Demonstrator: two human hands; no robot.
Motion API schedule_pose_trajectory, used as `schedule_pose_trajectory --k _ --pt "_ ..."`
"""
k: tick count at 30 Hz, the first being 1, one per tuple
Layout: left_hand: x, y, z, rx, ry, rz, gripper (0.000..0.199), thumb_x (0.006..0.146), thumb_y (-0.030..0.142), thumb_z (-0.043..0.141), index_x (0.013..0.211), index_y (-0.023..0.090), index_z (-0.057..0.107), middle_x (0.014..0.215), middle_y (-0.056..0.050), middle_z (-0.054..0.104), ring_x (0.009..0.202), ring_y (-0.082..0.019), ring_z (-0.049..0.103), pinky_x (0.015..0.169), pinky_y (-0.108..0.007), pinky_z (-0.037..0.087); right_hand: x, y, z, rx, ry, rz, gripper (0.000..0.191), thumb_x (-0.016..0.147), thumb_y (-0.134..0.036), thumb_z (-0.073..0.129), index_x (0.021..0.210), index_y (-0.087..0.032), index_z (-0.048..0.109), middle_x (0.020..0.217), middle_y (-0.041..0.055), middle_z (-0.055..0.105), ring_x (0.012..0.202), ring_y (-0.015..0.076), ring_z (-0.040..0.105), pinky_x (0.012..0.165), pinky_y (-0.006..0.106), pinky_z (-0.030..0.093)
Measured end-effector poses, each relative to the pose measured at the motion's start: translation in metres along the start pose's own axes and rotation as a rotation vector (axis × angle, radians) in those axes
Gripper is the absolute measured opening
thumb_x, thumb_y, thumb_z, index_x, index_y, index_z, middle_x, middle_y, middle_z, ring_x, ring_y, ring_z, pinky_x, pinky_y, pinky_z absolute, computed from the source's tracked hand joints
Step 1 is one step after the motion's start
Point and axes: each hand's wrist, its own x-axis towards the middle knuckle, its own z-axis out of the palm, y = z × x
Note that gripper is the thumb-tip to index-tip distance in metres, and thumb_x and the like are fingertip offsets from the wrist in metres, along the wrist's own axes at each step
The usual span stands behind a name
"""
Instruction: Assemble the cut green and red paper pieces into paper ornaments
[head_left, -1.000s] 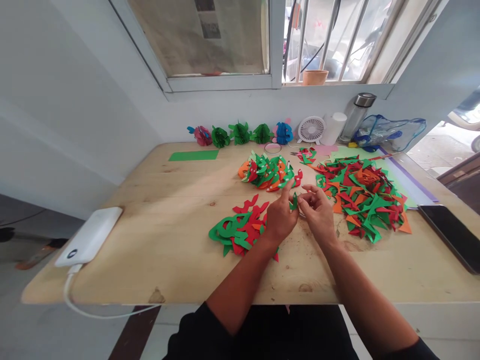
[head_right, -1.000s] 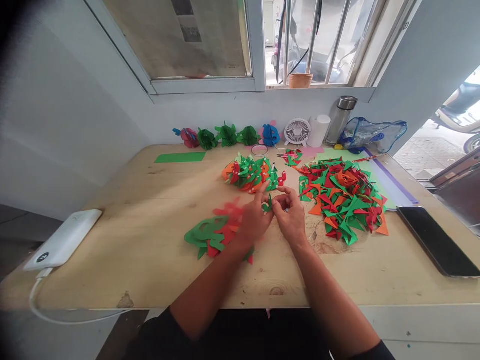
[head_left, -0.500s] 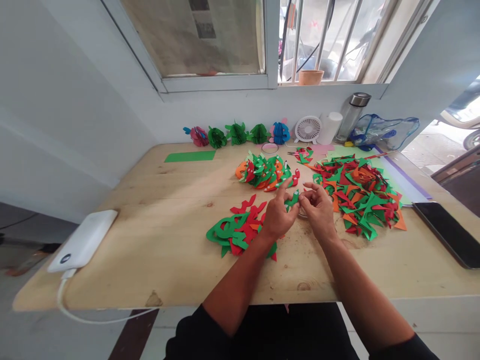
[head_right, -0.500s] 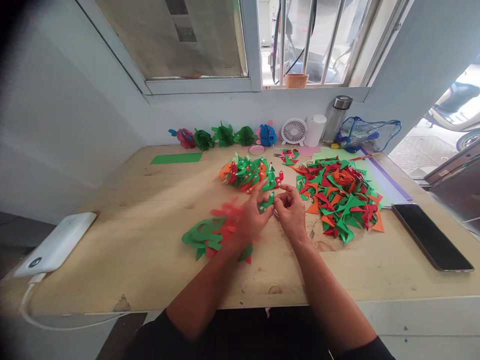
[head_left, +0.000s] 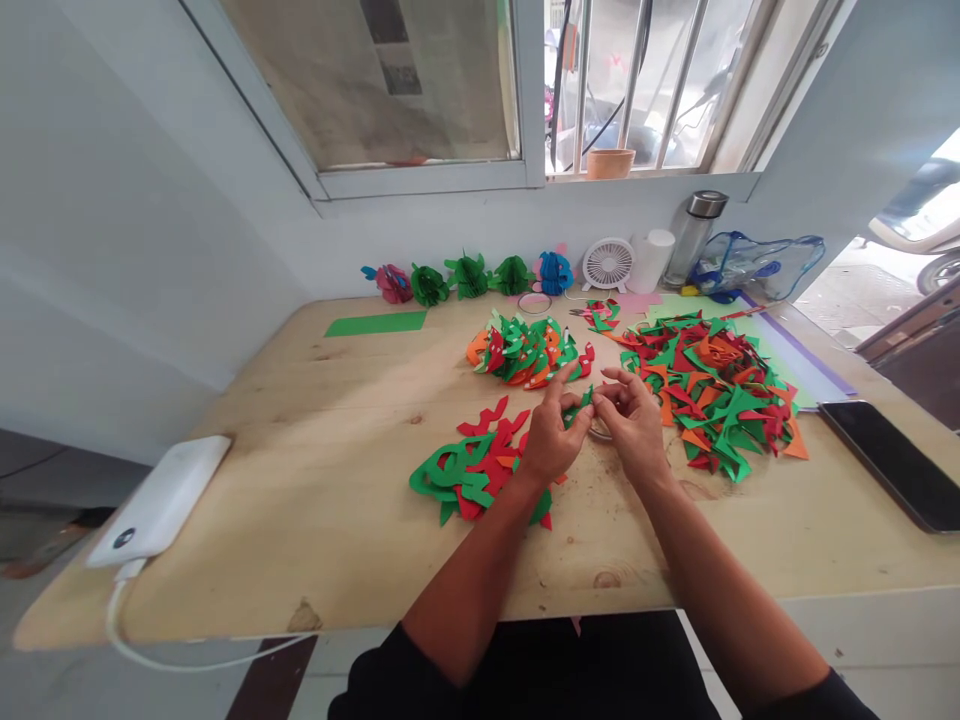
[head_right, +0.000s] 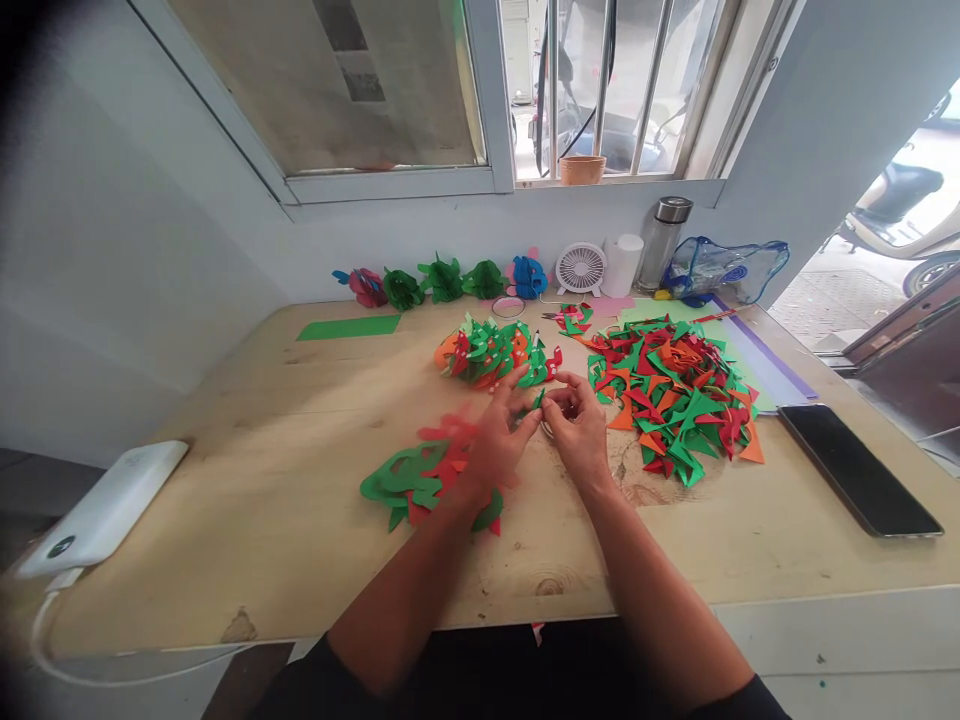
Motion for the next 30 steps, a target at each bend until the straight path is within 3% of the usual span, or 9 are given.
schedule_pose_trajectory --k 7,15,22,30 --pt "0.000 0.000 0.001 -0.034 0.024 -0.020 0.059 0.080 0.020 0.051 0.137 0.019 0.032 0.074 0.001 0.061 0.062 -0.009 0.053 0.063 -0.021 0.045 0.001 0.001 -0.001 0.012 -0.011 0.014 0.037 0.069 -0.029 0.063 0.103 -0.020 0.052 0.071 -0.0022 0.058 0.061 0.0114 0.053 0.057 0.025 0.042" --pt "0.001 -0.007 0.000 -0.007 0.069 -0.075 0.053 0.084 0.020 0.043 0.136 0.020 0.035 0.064 0.003 0.060 0.052 -0.009 0.049 0.051 -0.019 0.039 0.001 0.003 0.000 0.007 -0.013 0.016 0.038 0.069 -0.026 0.062 0.105 -0.019 0.051 0.069 -0.0022 0.059 0.058 0.0109 0.051 0.053 0.024 0.040" --pt "0.006 0.004 -0.004 -0.181 0.149 -0.120 0.057 0.075 0.015 0.055 0.130 0.019 0.041 0.087 -0.005 0.069 0.074 -0.012 0.062 0.067 -0.022 0.048 0.001 0.010 -0.002 -0.034 -0.083 0.000 0.038 0.070 -0.027 0.061 0.106 -0.020 0.052 0.070 -0.0020 0.060 0.056 0.0102 0.049 0.051 0.023 0.037" --pt "0.008 0.014 -0.008 -0.325 0.172 -0.219 0.060 0.069 0.013 0.062 0.126 0.017 0.045 0.084 -0.004 0.069 0.073 -0.011 0.063 0.068 -0.022 0.049 0.002 0.011 -0.002 -0.057 -0.130 0.013 0.039 0.070 -0.032 0.061 0.106 -0.020 0.051 0.072 -0.0011 0.060 0.058 0.0116 0.049 0.053 0.024 0.037"
